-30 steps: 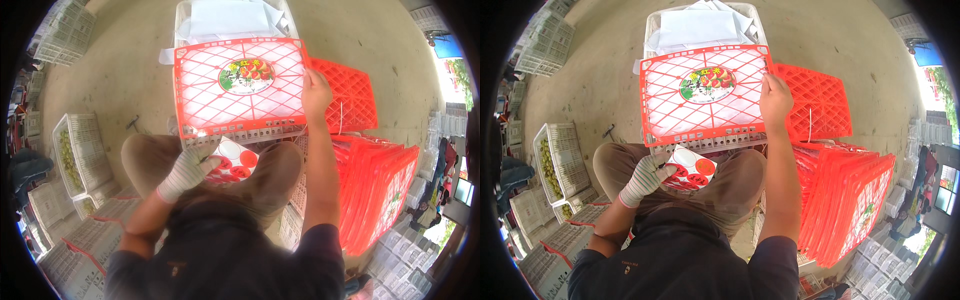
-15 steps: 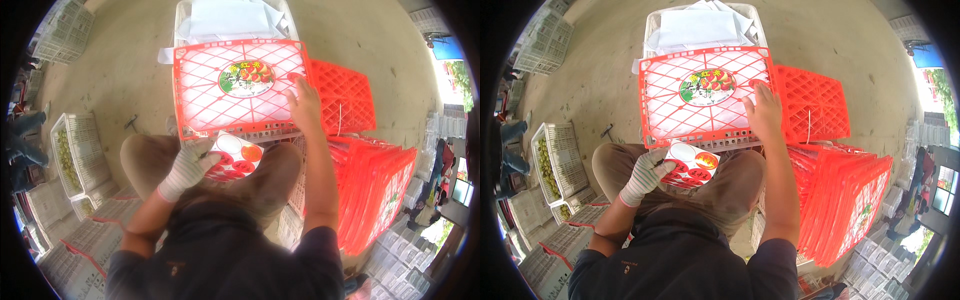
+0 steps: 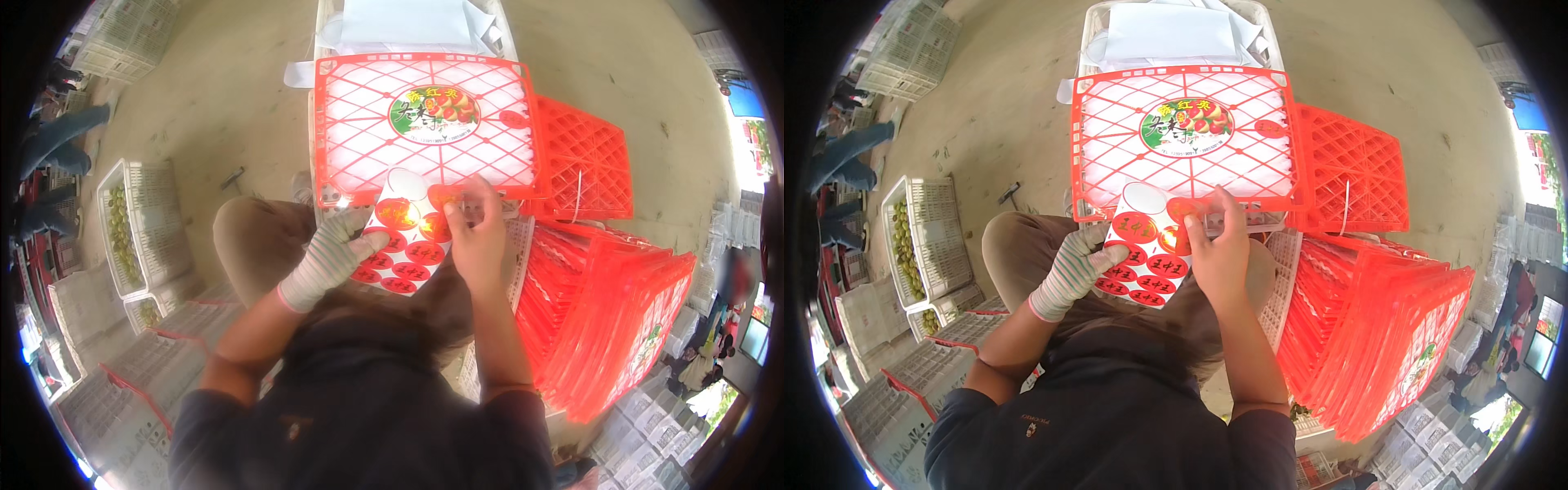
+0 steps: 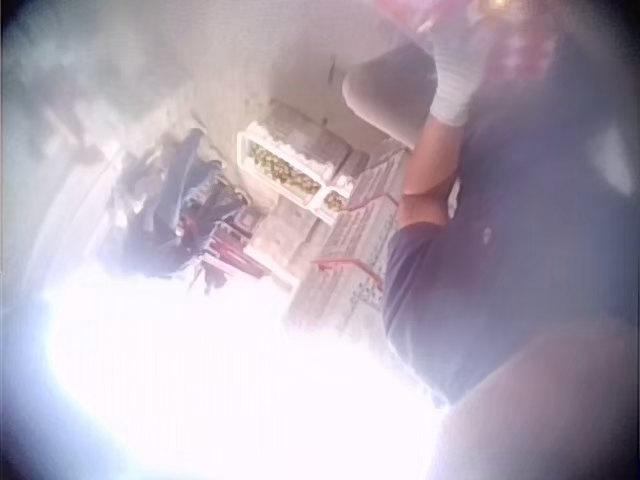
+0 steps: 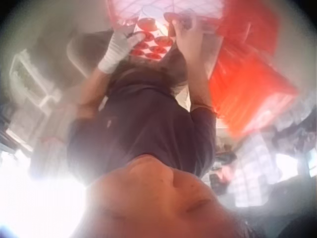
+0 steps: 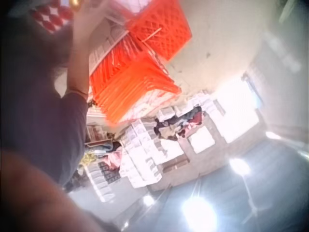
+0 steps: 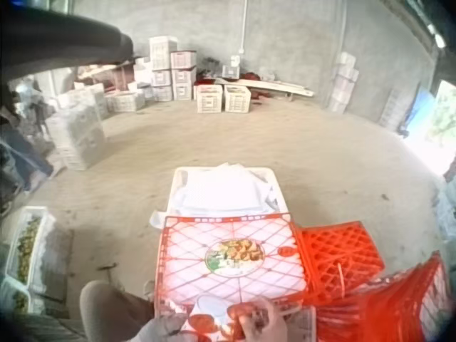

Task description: The person assembles red plastic crates by inserting white foam inserts and placing printed paper labels on top. The person repeatedly picks up crates, inserts foam, and applies labels, stacking the finished units nearby.

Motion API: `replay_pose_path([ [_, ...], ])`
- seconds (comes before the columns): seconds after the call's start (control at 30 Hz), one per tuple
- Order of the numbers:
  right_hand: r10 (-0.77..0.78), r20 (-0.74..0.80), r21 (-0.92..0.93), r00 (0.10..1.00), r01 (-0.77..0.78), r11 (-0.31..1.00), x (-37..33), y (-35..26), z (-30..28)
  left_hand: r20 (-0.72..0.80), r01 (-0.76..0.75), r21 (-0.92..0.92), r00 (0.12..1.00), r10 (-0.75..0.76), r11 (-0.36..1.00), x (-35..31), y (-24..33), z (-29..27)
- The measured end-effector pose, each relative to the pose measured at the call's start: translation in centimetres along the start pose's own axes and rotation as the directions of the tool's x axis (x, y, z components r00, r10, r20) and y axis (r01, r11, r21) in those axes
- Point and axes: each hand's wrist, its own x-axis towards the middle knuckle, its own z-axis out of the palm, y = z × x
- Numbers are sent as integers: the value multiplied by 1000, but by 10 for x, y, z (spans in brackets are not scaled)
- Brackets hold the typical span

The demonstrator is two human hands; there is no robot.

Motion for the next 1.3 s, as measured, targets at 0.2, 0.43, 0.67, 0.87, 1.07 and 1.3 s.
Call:
replay_pose_path([
  [0.2,-654,216,-64,725,679,731,-11,-29,8,-62,-16,73,998,20,997,-3,-19,-4],
  [0.43,-597,191,-17,780,610,792,-22,-21,20,5,-189,430,978,207,883,-4,-12,-3],
  [0.67,-408,175,59,896,404,913,-30,-26,25,19,-184,487,980,200,854,-6,0,1],
  [0.87,128,338,290,932,-232,928,-28,-26,27,-45,27,275,999,-15,961,-5,-6,-5],
  [1.07,63,317,240,946,-144,960,5,-34,47,-180,77,-23,980,-80,997,-25,-16,-32],
  [1.3,-627,0,-208,779,613,762,109,-28,134,-348,151,-303,902,-257,941,-71,-39,-81],
])
